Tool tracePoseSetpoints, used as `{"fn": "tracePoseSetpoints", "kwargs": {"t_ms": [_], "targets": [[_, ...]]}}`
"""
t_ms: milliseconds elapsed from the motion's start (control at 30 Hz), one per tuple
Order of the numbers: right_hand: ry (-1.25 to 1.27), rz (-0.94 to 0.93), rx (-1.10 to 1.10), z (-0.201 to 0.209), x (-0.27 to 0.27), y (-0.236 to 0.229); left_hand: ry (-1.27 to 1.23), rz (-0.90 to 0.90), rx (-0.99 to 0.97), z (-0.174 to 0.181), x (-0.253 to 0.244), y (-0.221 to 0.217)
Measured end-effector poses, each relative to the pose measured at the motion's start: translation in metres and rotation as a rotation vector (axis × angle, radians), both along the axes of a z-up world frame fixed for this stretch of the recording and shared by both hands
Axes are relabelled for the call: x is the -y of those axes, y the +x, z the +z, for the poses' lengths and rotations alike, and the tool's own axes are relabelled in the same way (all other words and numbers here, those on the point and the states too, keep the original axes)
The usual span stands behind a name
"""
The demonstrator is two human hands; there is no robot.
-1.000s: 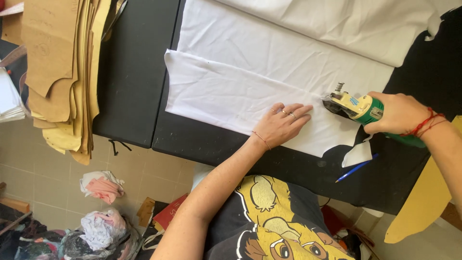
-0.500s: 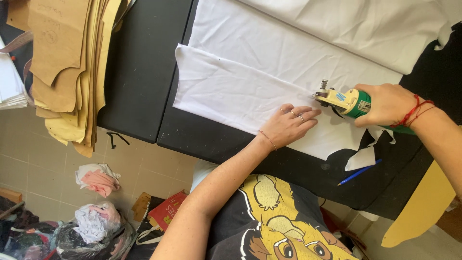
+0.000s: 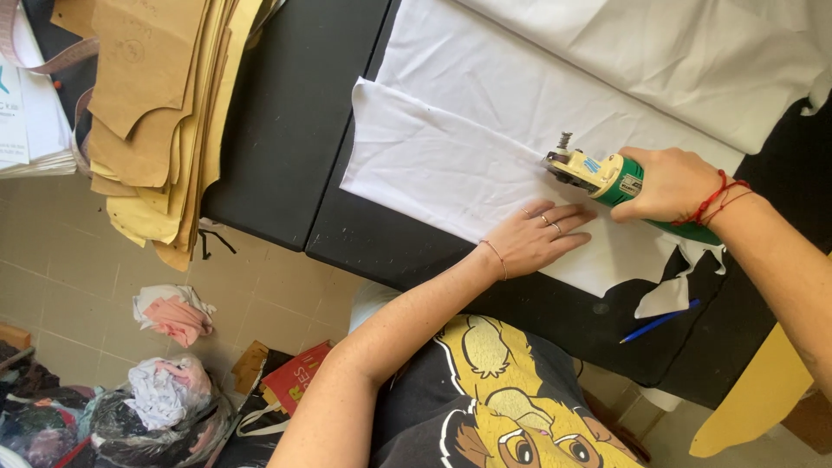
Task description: The person selects a cardboard pattern from a stack and places it on a white fabric sheet. They use a rotary cutter to trim the fabric edges and then trace the pattern onto the fabric with a pen. The person then cuts the fabric along the traced lines using the rotary cutter.
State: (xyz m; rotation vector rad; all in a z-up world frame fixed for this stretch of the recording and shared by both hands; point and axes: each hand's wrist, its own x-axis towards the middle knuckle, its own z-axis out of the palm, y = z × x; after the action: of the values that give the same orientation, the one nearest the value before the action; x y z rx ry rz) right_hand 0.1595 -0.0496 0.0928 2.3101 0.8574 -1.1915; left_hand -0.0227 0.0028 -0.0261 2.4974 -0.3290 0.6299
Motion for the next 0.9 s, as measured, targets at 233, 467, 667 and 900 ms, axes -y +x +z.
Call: {"fn": "tracePoseSetpoints", "kwargs": {"t_ms": [233, 467, 667, 900], "targets": [[-0.014, 0.045, 0.003, 0.0, -0.026, -0.009, -0.044, 0.039, -0.235, 0.022, -0.032, -0.042], [-0.015, 0.028, -0.009, -0.001, -0.052, -0.018, -0.188, 0.461, -0.112, 0.044, -0.103, -0.085], [0.042, 0.055, 0.006, -0.001, -0.078, -0.029, -0.032, 0.679, -0.1, 0.046, -0.135, -0.08], [0.049, 0.016, -0.007, 0.008, -0.113, -0.044, 0.146, 0.725, -0.371, 0.033, -0.151, -0.066]]}}
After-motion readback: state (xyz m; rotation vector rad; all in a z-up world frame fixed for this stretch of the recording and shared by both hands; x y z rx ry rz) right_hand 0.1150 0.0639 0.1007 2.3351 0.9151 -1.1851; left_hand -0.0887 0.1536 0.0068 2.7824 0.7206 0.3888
